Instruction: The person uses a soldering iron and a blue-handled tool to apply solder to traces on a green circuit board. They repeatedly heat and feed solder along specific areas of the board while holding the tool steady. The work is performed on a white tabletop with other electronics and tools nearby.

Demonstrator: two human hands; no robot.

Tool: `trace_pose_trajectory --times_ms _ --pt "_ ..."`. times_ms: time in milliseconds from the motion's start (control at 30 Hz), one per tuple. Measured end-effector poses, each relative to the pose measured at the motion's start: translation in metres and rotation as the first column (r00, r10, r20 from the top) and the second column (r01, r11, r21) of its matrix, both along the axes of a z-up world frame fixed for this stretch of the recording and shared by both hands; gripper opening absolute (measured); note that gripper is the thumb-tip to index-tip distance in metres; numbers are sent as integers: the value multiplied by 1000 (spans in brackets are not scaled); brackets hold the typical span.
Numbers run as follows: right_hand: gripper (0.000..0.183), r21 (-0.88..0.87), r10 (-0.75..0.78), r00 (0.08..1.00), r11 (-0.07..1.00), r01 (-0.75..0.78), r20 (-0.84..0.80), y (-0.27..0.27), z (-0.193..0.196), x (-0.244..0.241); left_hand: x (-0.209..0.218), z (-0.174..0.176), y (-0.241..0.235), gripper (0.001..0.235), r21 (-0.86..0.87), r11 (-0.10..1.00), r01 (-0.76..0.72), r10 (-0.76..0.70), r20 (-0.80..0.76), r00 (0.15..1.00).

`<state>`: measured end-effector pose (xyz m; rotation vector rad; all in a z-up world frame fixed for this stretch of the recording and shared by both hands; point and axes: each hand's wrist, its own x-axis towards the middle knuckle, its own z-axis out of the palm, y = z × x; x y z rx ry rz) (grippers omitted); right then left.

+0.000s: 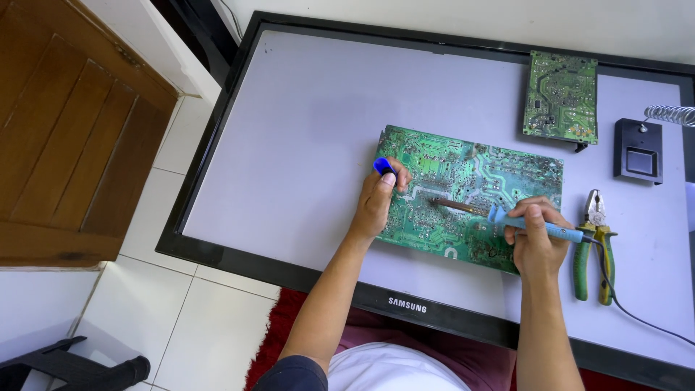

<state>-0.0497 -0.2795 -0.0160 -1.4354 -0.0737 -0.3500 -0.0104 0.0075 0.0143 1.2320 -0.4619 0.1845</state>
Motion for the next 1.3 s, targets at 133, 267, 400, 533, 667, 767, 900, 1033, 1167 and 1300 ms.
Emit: trace_pose_trajectory --times_ms 133,267,400,533,667,767,900,1033,1167,1300 --pt "44 28 -12 1000 1000 12 -7 1 -2 -3 -1 1 0 29 -1 1000 6 -6 -4 1000" --pt "42 -20 -13 999 1000 14 41 1 -8 -4 -1 1 0 29 7 1000 -5 5 -16 1000" --pt "35 -132 -157 976 975 177 154 10 -17 -10 -1 2 0 29 7 1000 -8 9 -24 1000" --pt "40 -156 -256 959 950 272 119 25 -5 -12 -1 1 0 28 -8 1000 -16 16 -32 999" --pt "38 -210 -281 946 927 311 161 33 12 -9 6 -14 -4 30 -41 999 -23 23 16 1000" --pt "41 -212 -263 937 926 311 229 39 21 2 10 -22 -6 33 -84 996 -45 50 59 997" --pt "44 -361 -254 930 868 341 267 54 46 17 8 -23 -6 32 -91 995 -52 57 56 997" --pt "40 -438 -226 934 835 332 277 61 50 31 9 -27 -6 33 -105 994 -42 47 41 998" --pt "40 -472 -216 939 820 324 269 75 65 38 11 -30 -7 32 -115 992 -55 60 39 997" --pt "42 -523 -189 939 791 319 287 87 79 40 10 -26 -7 31 -104 993 -56 58 16 998"
